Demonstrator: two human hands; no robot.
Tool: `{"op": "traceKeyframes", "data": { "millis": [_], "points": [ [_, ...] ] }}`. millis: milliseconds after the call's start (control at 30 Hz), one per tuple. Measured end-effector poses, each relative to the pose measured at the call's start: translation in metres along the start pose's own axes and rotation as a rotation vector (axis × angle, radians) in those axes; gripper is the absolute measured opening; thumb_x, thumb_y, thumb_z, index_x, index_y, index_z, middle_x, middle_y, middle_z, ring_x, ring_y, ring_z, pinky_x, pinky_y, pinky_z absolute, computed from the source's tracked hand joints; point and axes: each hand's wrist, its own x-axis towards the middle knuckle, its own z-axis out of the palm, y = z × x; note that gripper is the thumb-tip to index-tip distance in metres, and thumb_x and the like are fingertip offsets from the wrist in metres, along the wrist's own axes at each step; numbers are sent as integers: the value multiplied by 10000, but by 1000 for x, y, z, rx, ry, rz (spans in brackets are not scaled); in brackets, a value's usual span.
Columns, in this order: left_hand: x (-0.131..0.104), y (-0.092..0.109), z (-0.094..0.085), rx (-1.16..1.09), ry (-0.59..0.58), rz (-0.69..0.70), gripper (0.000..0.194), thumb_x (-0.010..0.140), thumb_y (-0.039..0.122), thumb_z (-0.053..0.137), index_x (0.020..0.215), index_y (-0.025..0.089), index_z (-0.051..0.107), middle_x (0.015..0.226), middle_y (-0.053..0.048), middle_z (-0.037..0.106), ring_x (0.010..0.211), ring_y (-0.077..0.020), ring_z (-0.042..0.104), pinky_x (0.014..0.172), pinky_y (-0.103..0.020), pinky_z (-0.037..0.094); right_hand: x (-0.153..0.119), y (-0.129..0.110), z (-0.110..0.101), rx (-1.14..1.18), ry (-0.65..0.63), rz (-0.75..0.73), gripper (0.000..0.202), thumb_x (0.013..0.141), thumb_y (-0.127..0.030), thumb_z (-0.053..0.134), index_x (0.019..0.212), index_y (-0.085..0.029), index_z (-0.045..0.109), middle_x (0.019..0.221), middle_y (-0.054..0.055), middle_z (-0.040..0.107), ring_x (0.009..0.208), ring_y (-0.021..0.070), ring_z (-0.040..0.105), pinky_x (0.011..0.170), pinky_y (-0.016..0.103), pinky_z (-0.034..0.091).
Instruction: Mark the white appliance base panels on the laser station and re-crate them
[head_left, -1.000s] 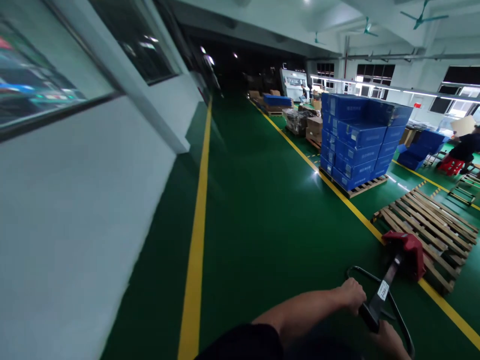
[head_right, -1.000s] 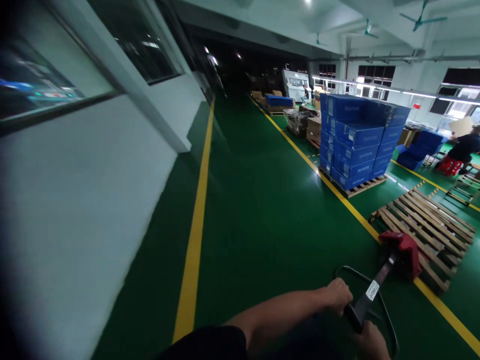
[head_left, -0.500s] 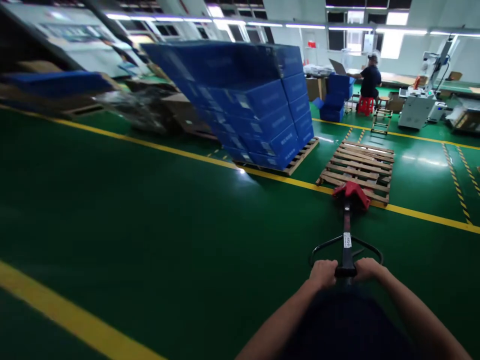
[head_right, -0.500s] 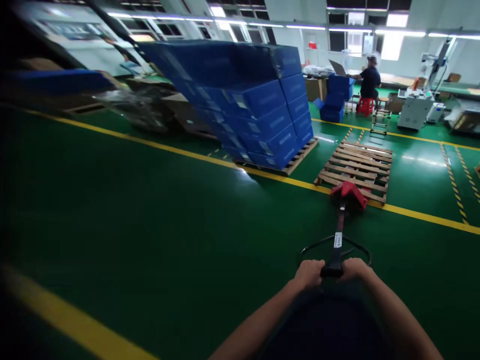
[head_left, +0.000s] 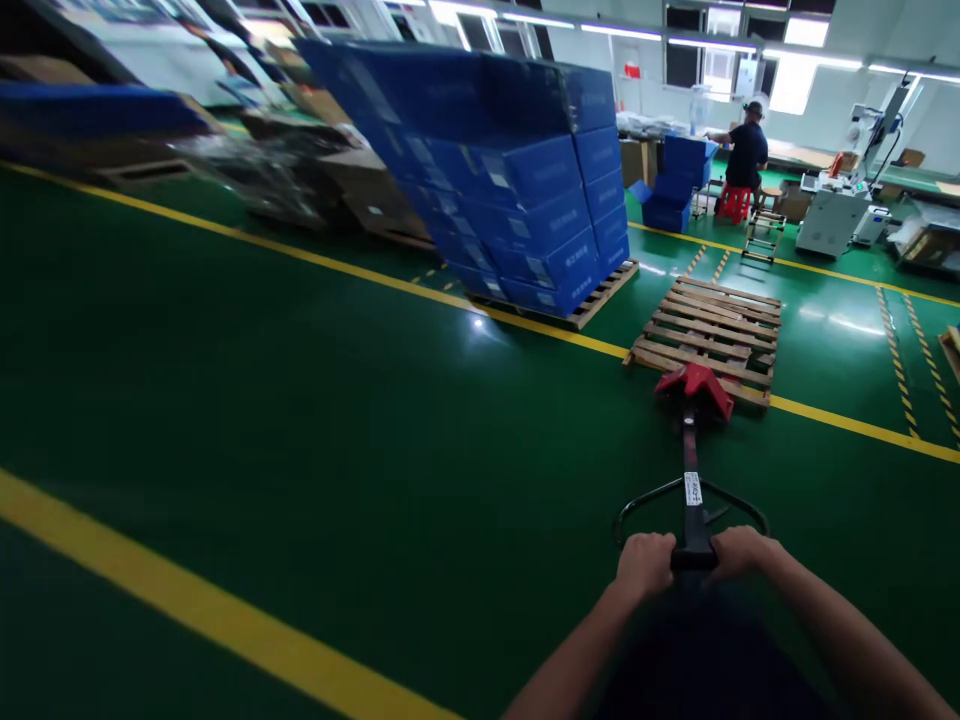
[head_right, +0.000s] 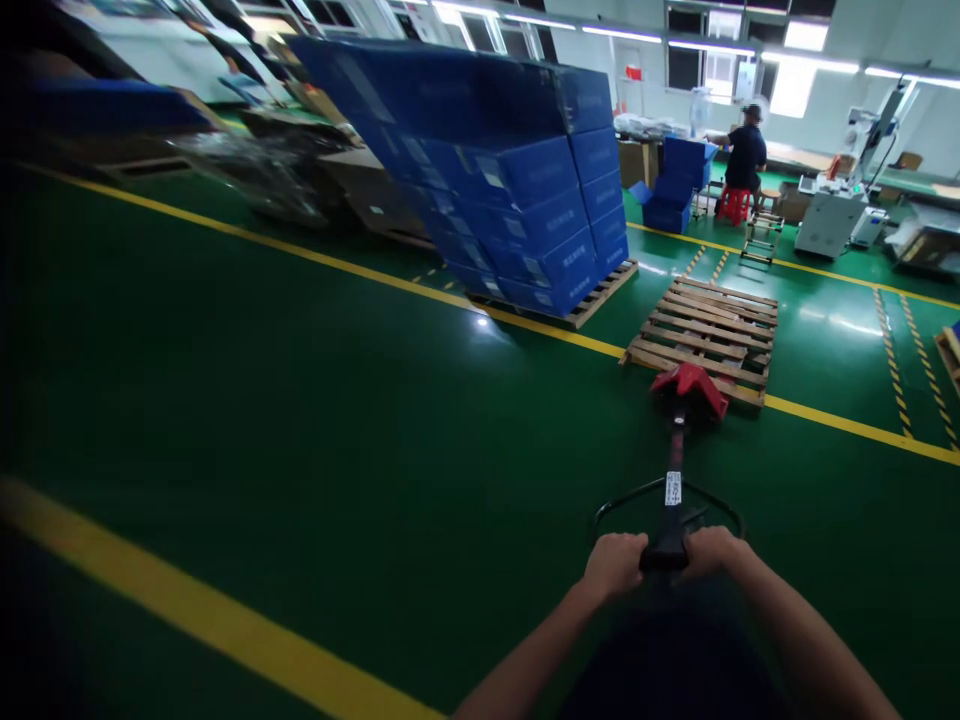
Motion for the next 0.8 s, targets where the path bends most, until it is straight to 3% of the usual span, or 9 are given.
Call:
{"op": "traceKeyframes", "data": {
  "millis": [100,200,333,467,567,633,700,800],
  "points": [
    [-23,30,4,-32,-24,35,228,893,290,674,1084,190,745,1077,-165,830,1034,-393,807,890,-478,609,-43,7,10,-8,-28,10,546,870,-649,814,1208,-224,761,1155,117,815,1029,340,791,827,373,585],
    [-39,65,-1,-54,-16,84,313,887,340,693,1168,204,715,1079,-150,829,1013,-393,808,875,-485,615,-88,27,8,10,67,0,615,892,-760,757,1185,-220,735,1119,107,811,983,322,780,793,356,541],
    [-51,113,-16,-113,77,160,415,899,397,702,1277,227,675,1182,-122,811,1047,-355,794,898,-450,606,-141,64,-10,34,289,5,602,922,-805,710,1081,-224,710,1026,75,801,924,282,751,715,322,418],
    [-53,155,-47,-310,266,230,399,987,535,672,1245,238,733,1233,-101,800,1100,-290,765,971,-383,571,-183,105,-32,22,590,30,546,1013,-765,634,926,-227,670,952,37,766,885,229,696,758,337,370],
    [-46,174,-78,-386,468,194,413,1050,583,579,1162,233,767,1181,-102,809,1053,-270,749,943,-385,557,-200,138,-52,-3,849,15,574,1135,-678,438,883,-208,650,960,63,744,924,231,667,905,376,381],
    [-37,181,-94,-367,567,109,493,1064,635,509,1004,217,764,1024,-95,802,930,-262,727,841,-382,542,-204,158,-70,1,993,-20,578,1159,-638,388,881,-201,646,975,74,738,957,234,654,952,382,370],
    [-24,186,-102,-376,632,6,595,1056,702,433,863,210,704,841,-65,739,770,-232,673,703,-340,486,-201,176,-92,23,1113,-58,568,1155,-636,404,889,-200,652,975,72,737,957,227,647,914,358,368],
    [-3,195,-106,-443,809,-99,605,1045,712,354,839,212,626,783,-37,666,694,-191,613,629,-288,412,-191,196,-126,52,1204,-123,568,1143,-643,435,871,-200,663,932,60,734,913,203,645,839,326,356]
  ]
}}
